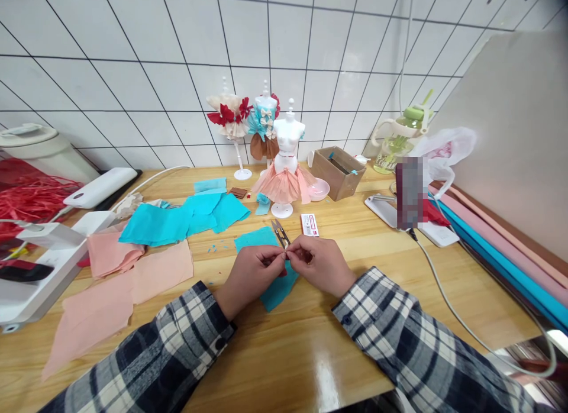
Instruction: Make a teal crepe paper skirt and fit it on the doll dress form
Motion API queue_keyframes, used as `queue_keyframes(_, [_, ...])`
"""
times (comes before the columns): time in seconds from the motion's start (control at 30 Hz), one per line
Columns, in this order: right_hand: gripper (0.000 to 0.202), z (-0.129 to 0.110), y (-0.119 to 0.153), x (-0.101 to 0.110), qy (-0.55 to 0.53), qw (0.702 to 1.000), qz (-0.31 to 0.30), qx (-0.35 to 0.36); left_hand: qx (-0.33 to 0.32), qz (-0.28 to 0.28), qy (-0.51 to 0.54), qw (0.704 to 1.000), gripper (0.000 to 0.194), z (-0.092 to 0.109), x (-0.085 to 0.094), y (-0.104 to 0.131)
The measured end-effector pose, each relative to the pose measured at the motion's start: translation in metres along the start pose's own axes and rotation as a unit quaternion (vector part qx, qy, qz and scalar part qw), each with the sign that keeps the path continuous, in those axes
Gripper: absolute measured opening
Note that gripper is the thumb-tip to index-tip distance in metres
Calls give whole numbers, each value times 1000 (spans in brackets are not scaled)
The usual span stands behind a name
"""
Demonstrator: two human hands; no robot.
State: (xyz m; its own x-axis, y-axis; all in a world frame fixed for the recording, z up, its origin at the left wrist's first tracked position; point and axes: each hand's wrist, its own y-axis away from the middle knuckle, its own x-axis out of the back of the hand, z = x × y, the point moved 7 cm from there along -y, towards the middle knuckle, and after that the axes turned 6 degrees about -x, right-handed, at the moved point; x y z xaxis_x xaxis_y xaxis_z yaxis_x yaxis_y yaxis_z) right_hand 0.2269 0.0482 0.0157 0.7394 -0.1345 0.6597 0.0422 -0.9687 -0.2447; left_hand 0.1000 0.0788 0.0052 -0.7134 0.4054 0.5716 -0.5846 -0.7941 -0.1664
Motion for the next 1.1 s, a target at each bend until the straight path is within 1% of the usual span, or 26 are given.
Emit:
queue_keyframes(0.2, [2, 11, -2, -6, -93, 994, -12, -58, -12, -5, 3, 1000, 35, 4, 0, 1])
queue_keyframes(0.27, [4, 12, -2, -6, -101, 993, -20, -57, -11, 1, 5, 1000, 34, 4, 1, 1])
queue_keyframes(0.43, [13, 8, -2, -5, -101, 994, -38, -29, -9, 16, -2, 1000, 30, 3, 3, 0])
queue_keyframes(0.57, [13, 11, -2, -7, -133, 989, -40, -55, -16, 14, -13, 1000, 30, 5, 3, 1])
queue_keyframes(0.7, [10, 14, -2, -11, -165, 982, -55, -72, -19, 3, -14, 1000, 30, 7, 1, 2])
queue_keyframes(0.87, [12, 19, -3, -15, -228, 965, -69, -107, -32, -6, -8, 999, 28, 8, 0, 1])
queue_keyframes(0.97, [18, 22, -4, -11, -233, 964, -52, -114, -33, 0, 13, 999, 30, 6, 1, 1])
queue_keyframes(1.1, [15, 16, -4, -1, -154, 986, 1, -64, -40, -6, 50, 998, 30, 2, -1, 1])
